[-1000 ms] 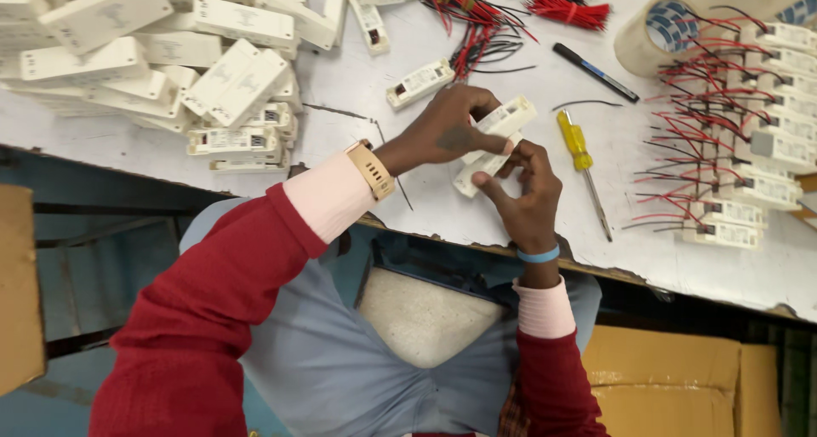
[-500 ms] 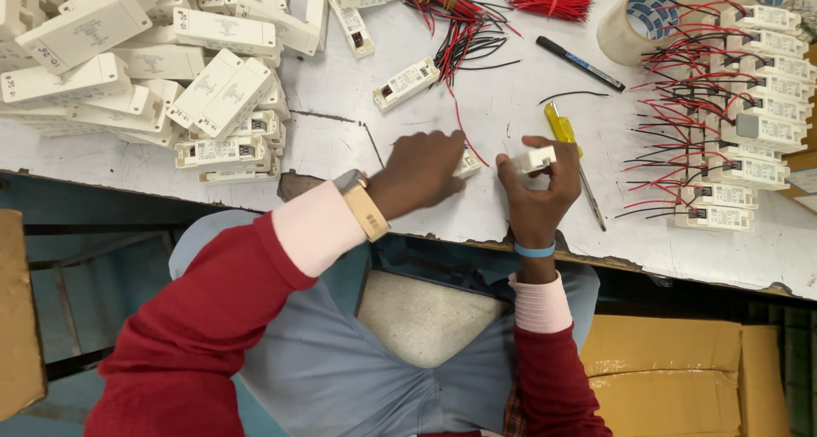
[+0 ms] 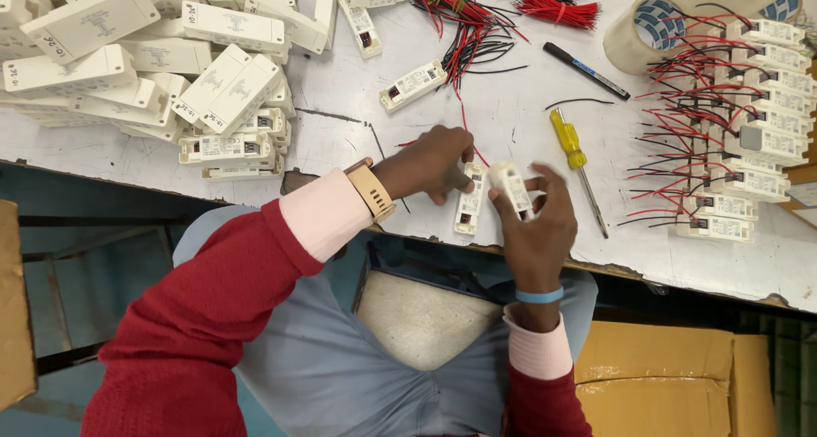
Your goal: The person sits at a workbench and repeatedly picks up white electrical components, inserts red and black wires into their terminals, and tightens the screws with a yellow screwdriver. Completed units are placed to the side while the person continues the same process on new components.
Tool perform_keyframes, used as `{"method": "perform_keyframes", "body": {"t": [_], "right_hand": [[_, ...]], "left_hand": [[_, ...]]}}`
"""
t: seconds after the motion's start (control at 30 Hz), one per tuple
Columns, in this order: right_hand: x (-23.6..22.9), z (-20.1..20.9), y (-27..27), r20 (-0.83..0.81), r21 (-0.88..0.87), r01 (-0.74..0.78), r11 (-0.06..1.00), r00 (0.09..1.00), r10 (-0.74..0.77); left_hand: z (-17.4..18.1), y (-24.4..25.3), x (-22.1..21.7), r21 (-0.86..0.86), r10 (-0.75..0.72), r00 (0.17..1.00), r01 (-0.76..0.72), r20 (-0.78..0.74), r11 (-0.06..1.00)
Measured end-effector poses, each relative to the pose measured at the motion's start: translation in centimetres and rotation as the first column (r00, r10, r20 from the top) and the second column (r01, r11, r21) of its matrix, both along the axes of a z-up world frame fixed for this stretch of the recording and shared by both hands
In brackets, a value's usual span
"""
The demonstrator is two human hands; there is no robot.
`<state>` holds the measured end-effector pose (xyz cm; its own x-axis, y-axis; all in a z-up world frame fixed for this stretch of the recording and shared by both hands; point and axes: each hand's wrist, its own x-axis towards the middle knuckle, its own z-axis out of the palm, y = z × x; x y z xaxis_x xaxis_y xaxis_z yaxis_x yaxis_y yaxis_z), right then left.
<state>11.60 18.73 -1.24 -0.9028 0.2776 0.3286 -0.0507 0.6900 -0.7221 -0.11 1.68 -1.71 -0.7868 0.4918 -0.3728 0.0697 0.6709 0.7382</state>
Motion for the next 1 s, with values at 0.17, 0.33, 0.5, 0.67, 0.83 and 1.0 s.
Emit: {"method": "perform_keyframes", "body": {"t": [0.17,0.33,0.5,0.67,0.83,1.0], "right_hand": [[1.3,-1.2,-0.8,-0.035,0.152,-0.022,0.988,0.999,0.027],[1.6,-2.0,-2.4,-0.066,0.408,-0.102,0.907,0.988,0.141],[0.7,-1.4,-1.4,0.047,0.291,-0.265,0.919,0.964,0.263],[-1.7,-1.1,1.7,0.031,0.289,-0.395,0.872,0.914,0.404],[-3.4,-1.7,2.4,-0.039,0.27,-0.434,0.859,0.887,0.46],[-5.1,-2.3,2.4,-0.086,0.261,-0.438,0.86,0.877,0.473]], "left_hand": [[0.3,-2.9,-2.5,-0.17,0.022,0.898,-0.107,-0.439,0.98],[0.8,-5.4,-4.2,-0.168,-0.012,0.833,-0.098,-0.553,0.981],[-0.7,-3.6,-3.3,-0.217,-0.17,0.793,0.048,-0.585,0.975],[-1.8,-2.6,-3.5,-0.271,-0.23,0.789,0.083,-0.57,0.959],[-0.7,-2.9,-4.0,-0.4,-0.309,0.77,0.076,-0.559,0.913],[0.7,-4.6,-4.4,0.03,-0.047,0.849,0.073,-0.527,0.997]]}}
